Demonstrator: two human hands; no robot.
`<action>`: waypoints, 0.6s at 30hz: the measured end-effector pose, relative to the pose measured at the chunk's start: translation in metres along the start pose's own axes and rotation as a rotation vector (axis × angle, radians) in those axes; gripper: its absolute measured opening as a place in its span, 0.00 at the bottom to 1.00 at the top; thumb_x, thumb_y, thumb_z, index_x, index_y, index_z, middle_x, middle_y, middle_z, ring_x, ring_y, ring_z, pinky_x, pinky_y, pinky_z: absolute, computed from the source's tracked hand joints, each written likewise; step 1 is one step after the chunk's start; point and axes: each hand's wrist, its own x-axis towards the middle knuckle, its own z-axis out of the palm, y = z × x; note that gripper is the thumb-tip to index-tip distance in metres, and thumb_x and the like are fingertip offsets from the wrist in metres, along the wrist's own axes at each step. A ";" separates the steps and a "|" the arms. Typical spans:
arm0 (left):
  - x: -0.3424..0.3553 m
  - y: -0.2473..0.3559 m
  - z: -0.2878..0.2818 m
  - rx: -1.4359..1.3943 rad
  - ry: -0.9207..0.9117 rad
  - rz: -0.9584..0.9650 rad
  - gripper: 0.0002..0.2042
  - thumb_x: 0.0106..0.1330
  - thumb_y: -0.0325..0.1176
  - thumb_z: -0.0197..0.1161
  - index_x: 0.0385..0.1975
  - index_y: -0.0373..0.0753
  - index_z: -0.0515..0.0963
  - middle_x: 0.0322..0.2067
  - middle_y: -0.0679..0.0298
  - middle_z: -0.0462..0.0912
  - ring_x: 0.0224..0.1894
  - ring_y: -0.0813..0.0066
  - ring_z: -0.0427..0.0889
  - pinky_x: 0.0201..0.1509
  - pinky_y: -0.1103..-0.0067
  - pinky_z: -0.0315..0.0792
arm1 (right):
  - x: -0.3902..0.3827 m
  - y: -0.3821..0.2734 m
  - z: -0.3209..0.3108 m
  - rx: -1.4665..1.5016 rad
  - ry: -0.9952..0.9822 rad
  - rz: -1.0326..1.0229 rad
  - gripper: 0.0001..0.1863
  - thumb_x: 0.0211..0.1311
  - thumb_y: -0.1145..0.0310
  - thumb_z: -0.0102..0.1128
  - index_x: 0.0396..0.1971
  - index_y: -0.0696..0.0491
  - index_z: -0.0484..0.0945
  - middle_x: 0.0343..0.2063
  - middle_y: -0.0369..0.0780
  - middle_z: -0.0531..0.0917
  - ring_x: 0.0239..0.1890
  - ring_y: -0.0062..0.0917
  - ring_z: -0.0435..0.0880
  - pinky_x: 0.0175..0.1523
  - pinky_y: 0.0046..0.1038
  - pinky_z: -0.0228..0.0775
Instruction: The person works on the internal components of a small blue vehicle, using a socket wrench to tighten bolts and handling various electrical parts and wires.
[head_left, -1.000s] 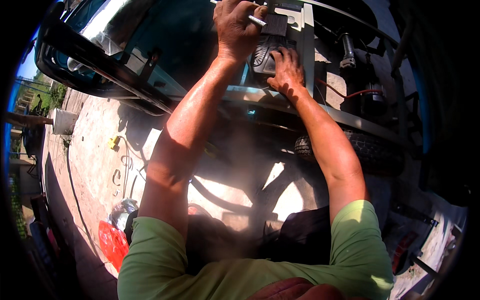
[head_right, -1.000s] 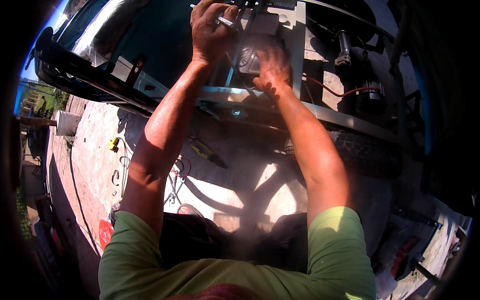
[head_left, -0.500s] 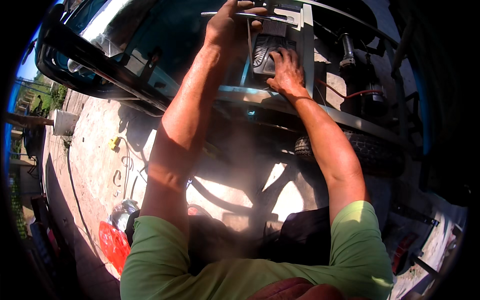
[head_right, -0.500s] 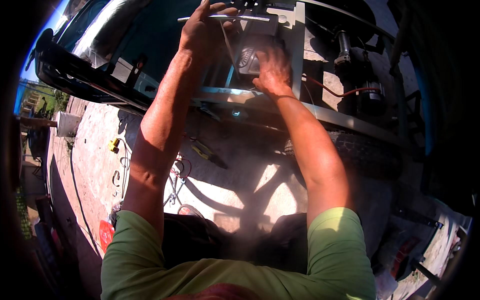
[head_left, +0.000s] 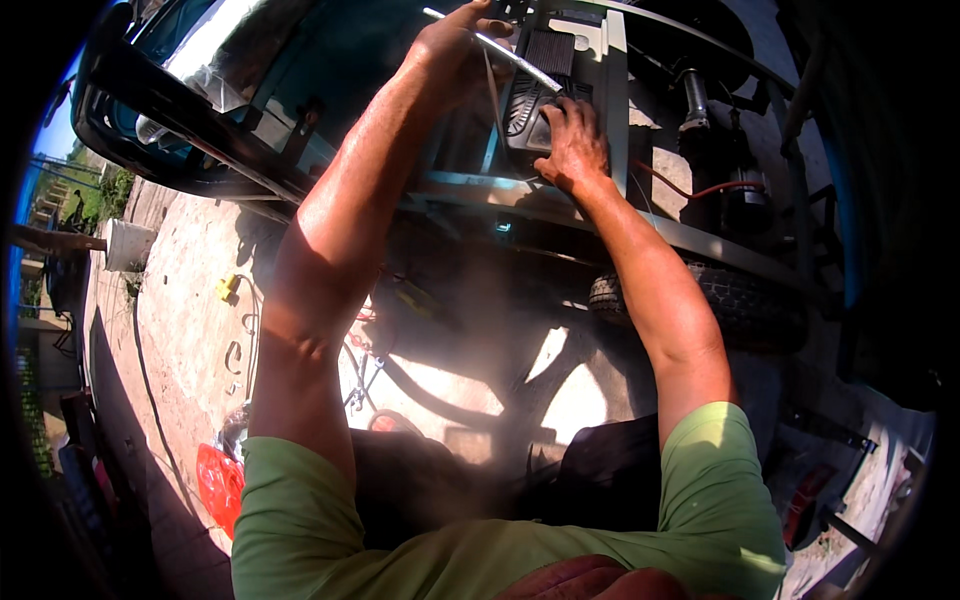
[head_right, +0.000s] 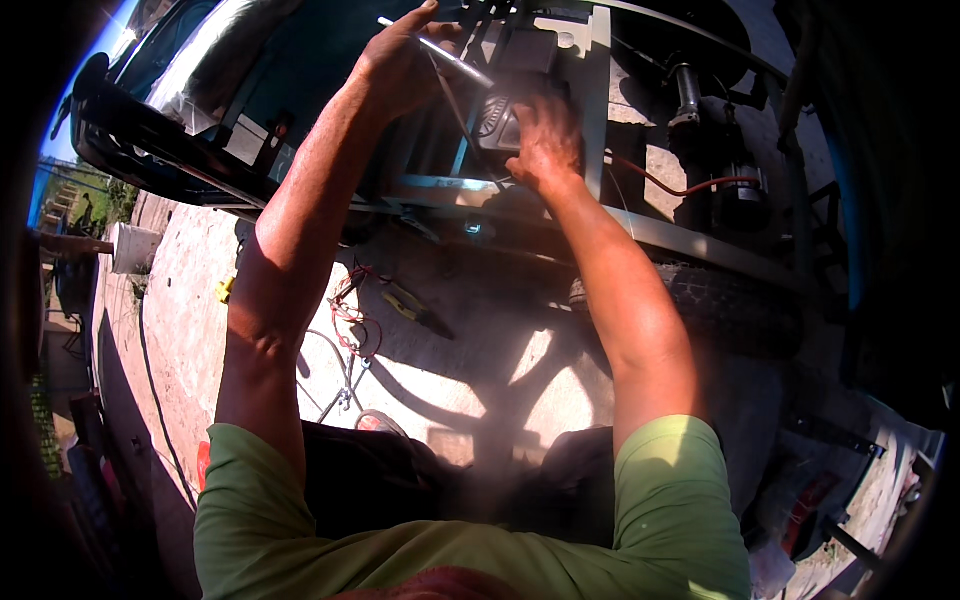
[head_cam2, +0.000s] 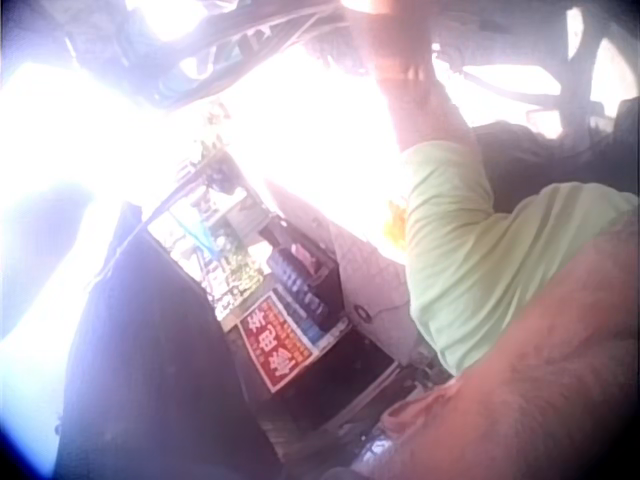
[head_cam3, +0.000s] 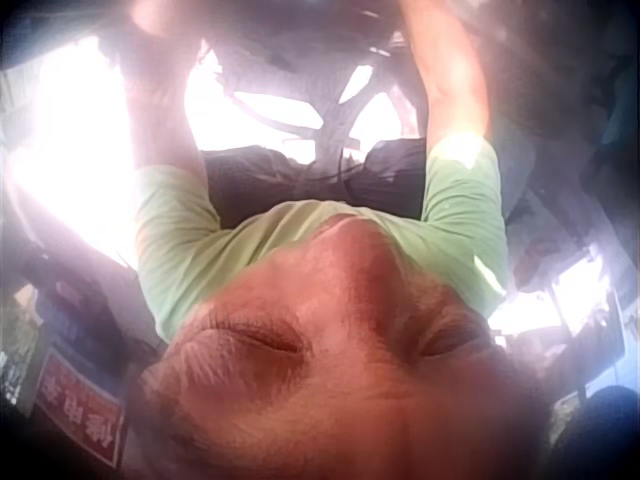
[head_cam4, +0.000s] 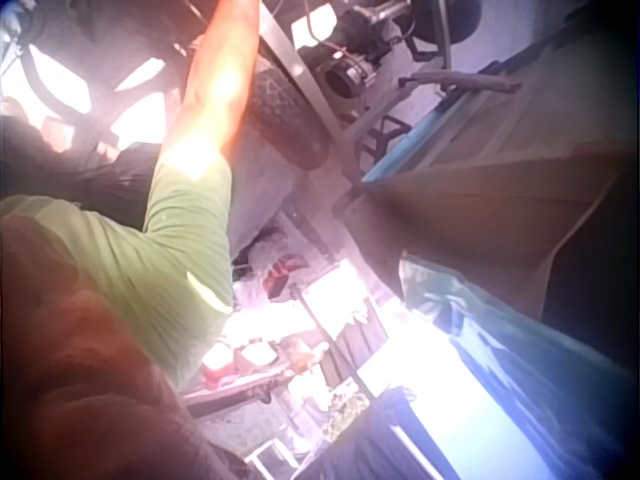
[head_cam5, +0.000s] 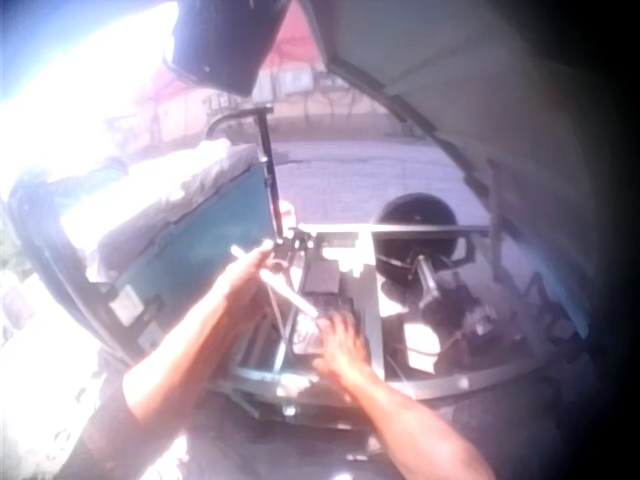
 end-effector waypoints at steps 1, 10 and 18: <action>0.000 0.001 0.000 0.028 -0.008 -0.005 0.16 0.79 0.48 0.56 0.41 0.39 0.77 0.28 0.66 0.78 0.27 0.73 0.78 0.31 0.76 0.75 | 0.000 0.000 0.001 0.005 0.017 -0.010 0.48 0.44 0.57 0.80 0.69 0.43 0.67 0.71 0.44 0.62 0.77 0.45 0.54 0.79 0.50 0.48; 0.031 0.012 -0.018 -0.053 -0.264 -0.190 0.14 0.79 0.42 0.54 0.39 0.38 0.78 0.27 0.67 0.79 0.25 0.72 0.78 0.30 0.77 0.76 | -0.001 -0.003 -0.007 -0.003 -0.009 0.012 0.49 0.45 0.61 0.80 0.70 0.44 0.66 0.74 0.43 0.62 0.78 0.45 0.54 0.79 0.49 0.56; 0.014 0.013 -0.022 0.553 0.011 0.146 0.18 0.76 0.42 0.63 0.51 0.33 0.85 0.36 0.60 0.86 0.39 0.73 0.84 0.52 0.73 0.77 | -0.002 -0.004 -0.009 -0.011 -0.032 0.028 0.49 0.45 0.61 0.80 0.71 0.43 0.65 0.74 0.42 0.61 0.79 0.45 0.53 0.78 0.51 0.56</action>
